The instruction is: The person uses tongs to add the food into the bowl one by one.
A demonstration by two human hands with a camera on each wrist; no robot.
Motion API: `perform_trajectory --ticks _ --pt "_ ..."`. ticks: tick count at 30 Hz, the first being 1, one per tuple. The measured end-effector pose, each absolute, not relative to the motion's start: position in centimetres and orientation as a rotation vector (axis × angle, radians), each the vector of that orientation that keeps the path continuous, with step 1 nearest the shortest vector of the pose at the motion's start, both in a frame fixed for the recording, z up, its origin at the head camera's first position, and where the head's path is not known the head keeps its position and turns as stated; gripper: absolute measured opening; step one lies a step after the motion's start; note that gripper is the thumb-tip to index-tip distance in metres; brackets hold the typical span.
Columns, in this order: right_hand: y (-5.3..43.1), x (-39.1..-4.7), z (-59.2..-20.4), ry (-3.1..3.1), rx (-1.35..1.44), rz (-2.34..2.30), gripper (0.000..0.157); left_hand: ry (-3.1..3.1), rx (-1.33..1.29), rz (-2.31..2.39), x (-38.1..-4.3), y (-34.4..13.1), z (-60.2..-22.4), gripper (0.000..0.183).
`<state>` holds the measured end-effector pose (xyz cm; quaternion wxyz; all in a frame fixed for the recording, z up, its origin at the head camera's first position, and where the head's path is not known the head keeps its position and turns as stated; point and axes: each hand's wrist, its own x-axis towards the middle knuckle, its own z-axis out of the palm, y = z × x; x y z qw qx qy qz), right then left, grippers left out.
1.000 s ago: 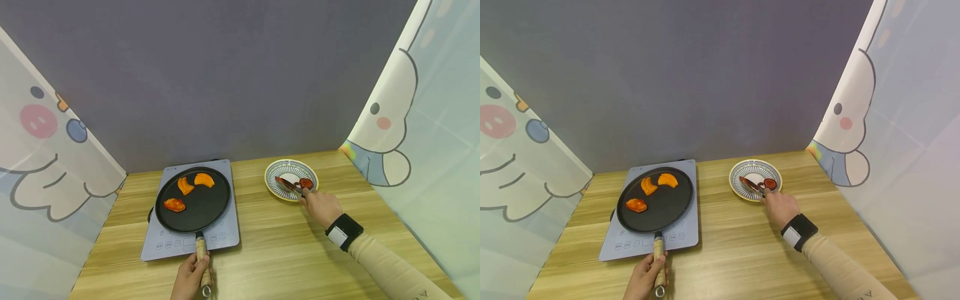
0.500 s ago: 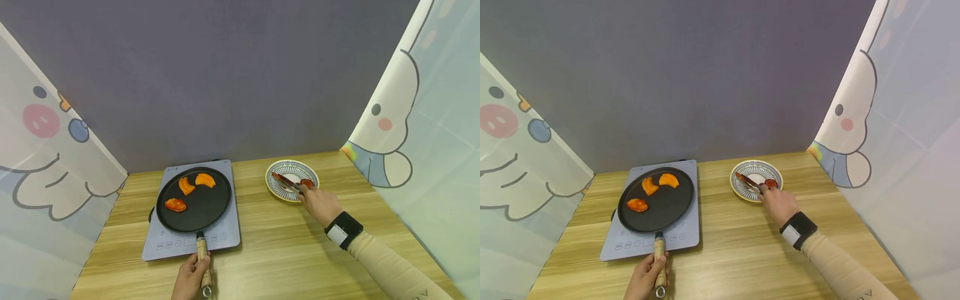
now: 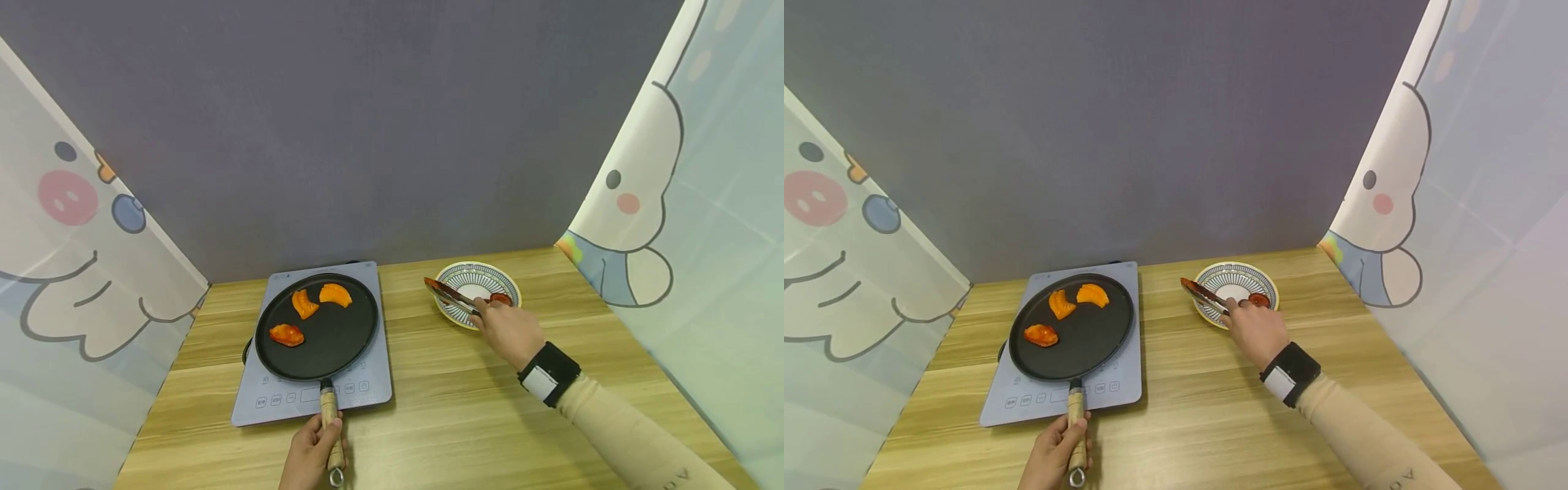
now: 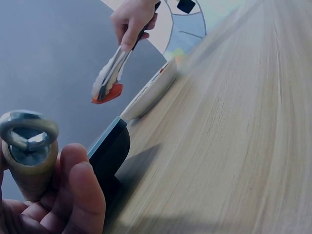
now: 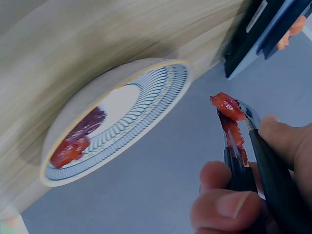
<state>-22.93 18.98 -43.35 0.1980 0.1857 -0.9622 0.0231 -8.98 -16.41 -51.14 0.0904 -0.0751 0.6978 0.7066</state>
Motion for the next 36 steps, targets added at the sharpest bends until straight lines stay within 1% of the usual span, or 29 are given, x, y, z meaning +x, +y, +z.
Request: perform_trajectory --ticks 16,20,27,36 --pt "15.0 -23.0 -42.3 -2.59 0.648 0.021 0.031 2.113 -0.236 2.071 -9.0 -16.5 -51.2 0.043" --pt "13.9 -23.1 -42.3 -2.569 0.668 0.02 0.028 2.106 -0.239 2.071 -9.0 -16.4 -51.2 0.043" --pt "11.9 -23.3 -42.4 -2.542 0.699 0.012 0.031 2.124 -0.229 2.074 -8.9 -16.3 -51.1 0.043" --pt "10.0 -23.0 -42.7 -2.519 0.741 0.007 0.03 2.16 -0.206 2.067 -8.9 -16.3 -51.1 0.045"
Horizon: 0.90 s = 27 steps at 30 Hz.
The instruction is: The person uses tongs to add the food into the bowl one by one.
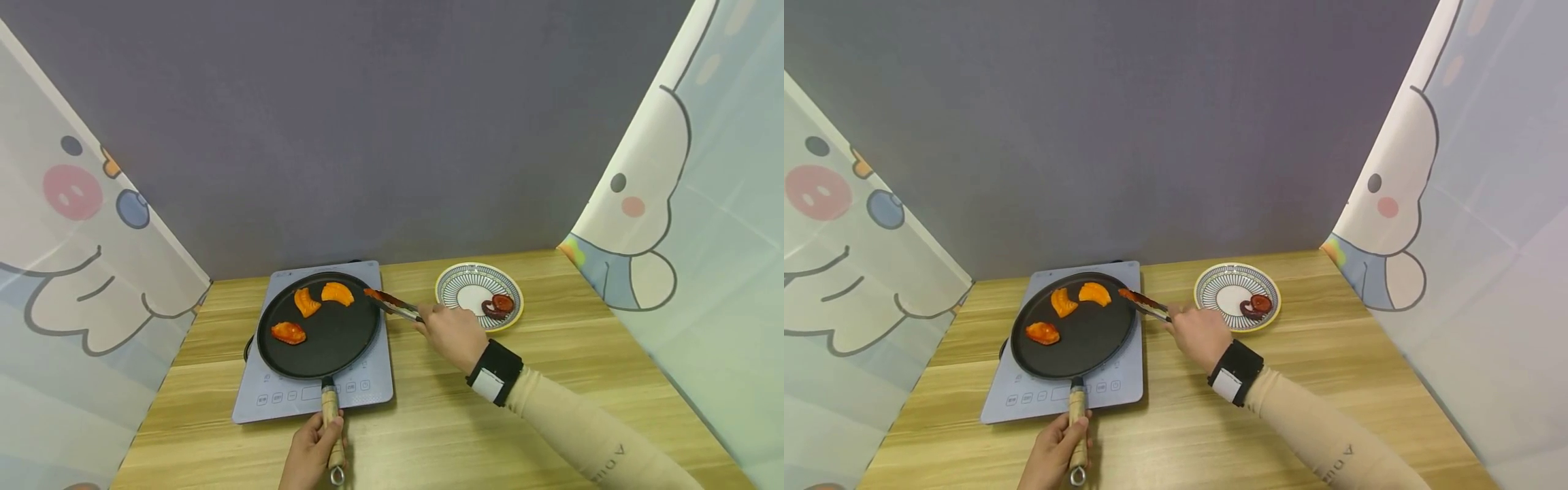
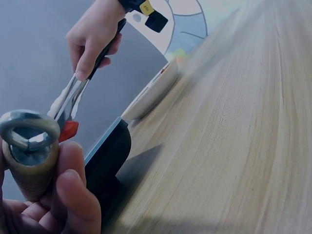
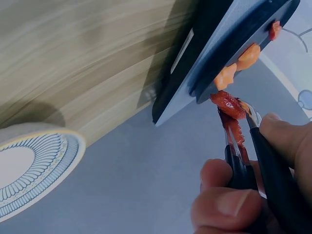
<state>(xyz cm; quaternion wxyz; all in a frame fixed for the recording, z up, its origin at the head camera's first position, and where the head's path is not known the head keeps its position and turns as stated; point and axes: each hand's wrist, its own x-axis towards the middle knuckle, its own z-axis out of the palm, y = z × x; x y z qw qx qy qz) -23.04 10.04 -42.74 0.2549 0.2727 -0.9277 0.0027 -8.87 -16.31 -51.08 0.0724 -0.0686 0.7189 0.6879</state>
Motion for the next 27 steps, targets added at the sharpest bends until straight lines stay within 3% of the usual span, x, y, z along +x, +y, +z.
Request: perform_trajectory --ticks 27 --pt "5.3 -22.7 -44.2 -2.545 0.811 -0.045 0.033 2.168 -0.221 2.059 -9.0 -16.4 -51.3 0.041"
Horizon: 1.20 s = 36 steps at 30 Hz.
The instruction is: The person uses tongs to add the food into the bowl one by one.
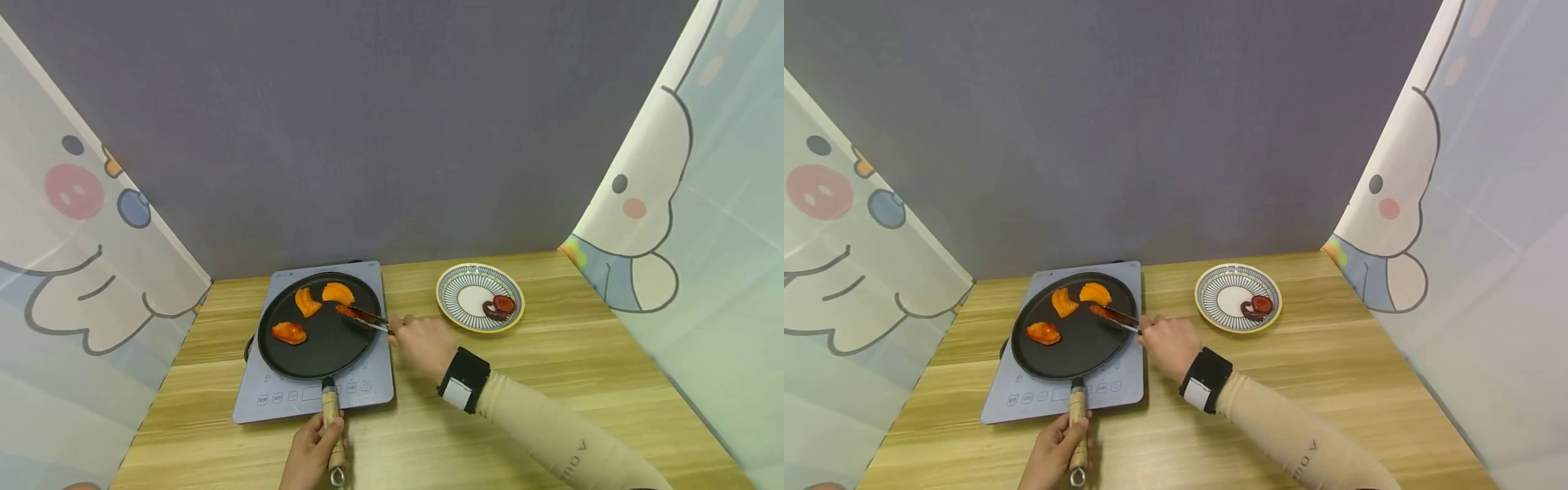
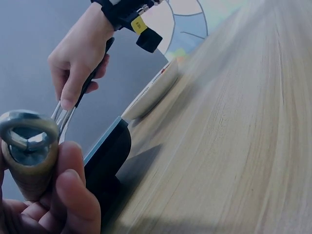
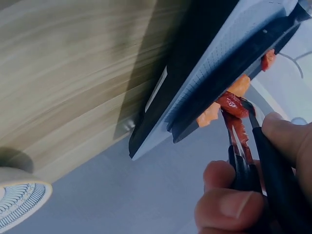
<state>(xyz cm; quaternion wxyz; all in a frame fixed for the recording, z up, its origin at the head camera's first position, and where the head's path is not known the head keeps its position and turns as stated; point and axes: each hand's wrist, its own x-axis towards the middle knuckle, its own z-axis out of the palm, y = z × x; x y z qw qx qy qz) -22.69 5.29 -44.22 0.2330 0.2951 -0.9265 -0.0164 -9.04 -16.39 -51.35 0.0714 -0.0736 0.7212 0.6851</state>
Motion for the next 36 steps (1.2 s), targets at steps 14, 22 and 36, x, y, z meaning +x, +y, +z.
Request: perform_trajectory --ticks 14,22,36 --pt "4.0 -23.7 -44.5 -2.493 0.873 -0.129 0.031 2.183 -0.225 2.049 -9.0 -16.4 -51.4 0.041" --pt "3.3 -24.1 -44.6 -2.392 0.91 -0.196 0.037 2.212 -0.21 2.042 -8.9 -16.3 -51.1 0.04" --pt "2.1 -24.7 -45.0 -2.303 0.955 -0.314 0.042 2.219 -0.212 2.036 -8.9 -16.4 -51.2 0.039"
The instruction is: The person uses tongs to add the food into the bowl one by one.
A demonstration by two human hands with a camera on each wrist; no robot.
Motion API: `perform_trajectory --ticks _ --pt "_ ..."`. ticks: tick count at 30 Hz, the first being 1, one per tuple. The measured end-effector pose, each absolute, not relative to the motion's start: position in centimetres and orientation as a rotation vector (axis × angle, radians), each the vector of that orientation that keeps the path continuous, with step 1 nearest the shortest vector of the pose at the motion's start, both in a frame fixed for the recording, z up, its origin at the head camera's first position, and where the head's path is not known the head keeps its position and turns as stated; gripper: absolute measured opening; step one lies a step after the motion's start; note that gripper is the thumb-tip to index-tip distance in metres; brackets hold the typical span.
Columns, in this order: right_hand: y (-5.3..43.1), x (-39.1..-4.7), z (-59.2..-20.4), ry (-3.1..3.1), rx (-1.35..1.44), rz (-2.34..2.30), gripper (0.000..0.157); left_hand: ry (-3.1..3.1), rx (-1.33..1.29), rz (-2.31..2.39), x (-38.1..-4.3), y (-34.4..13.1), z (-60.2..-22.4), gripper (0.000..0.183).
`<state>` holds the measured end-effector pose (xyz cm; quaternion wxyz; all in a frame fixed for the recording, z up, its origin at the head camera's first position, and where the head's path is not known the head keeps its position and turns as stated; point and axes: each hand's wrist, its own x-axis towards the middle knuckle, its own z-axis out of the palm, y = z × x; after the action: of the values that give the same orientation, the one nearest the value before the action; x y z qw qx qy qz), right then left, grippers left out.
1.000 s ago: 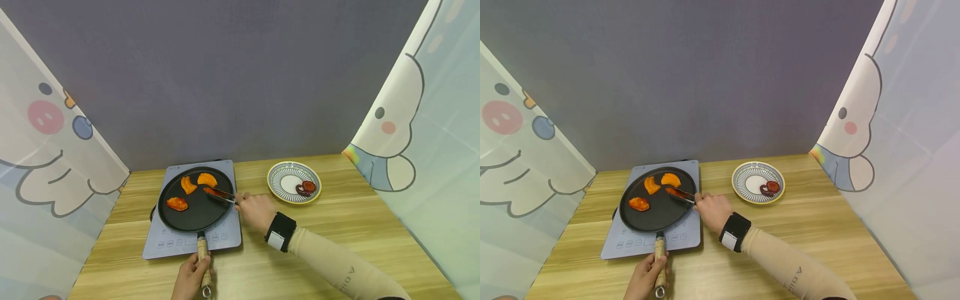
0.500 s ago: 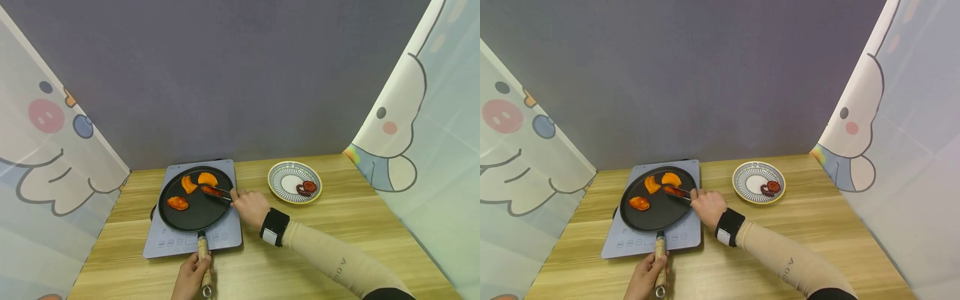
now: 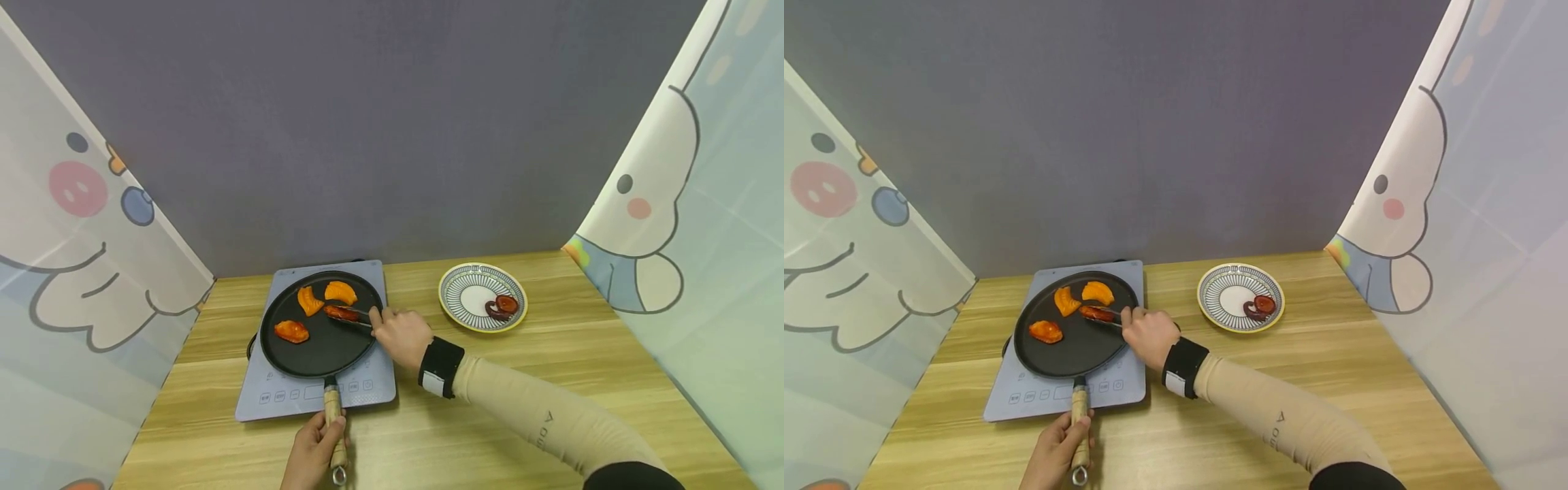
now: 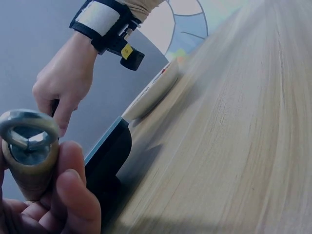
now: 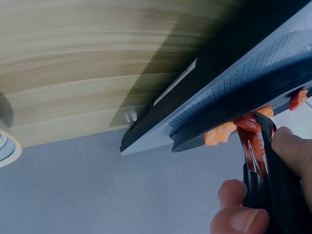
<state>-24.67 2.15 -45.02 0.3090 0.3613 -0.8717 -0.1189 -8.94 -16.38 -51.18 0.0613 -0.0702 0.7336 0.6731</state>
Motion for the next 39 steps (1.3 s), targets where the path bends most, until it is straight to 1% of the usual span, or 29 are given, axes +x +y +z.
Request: perform_trajectory --ticks 14,21,29,39 --pt "2.4 -24.3 -45.1 -2.437 0.918 -0.257 0.048 2.226 -0.211 2.031 -8.9 -16.3 -51.2 0.041" --pt "2.7 -24.3 -44.6 -2.631 0.865 -0.061 0.043 2.22 -0.219 2.026 -9.1 -16.4 -51.5 0.04" --pt "3.1 -24.4 -44.5 -2.724 0.871 0.106 0.042 2.192 -0.22 2.045 -9.1 -16.5 -51.5 0.041" --pt "3.2 -24.2 -44.3 -2.72 0.887 0.124 0.038 2.18 -0.199 2.049 -8.9 -16.5 -51.2 0.043"
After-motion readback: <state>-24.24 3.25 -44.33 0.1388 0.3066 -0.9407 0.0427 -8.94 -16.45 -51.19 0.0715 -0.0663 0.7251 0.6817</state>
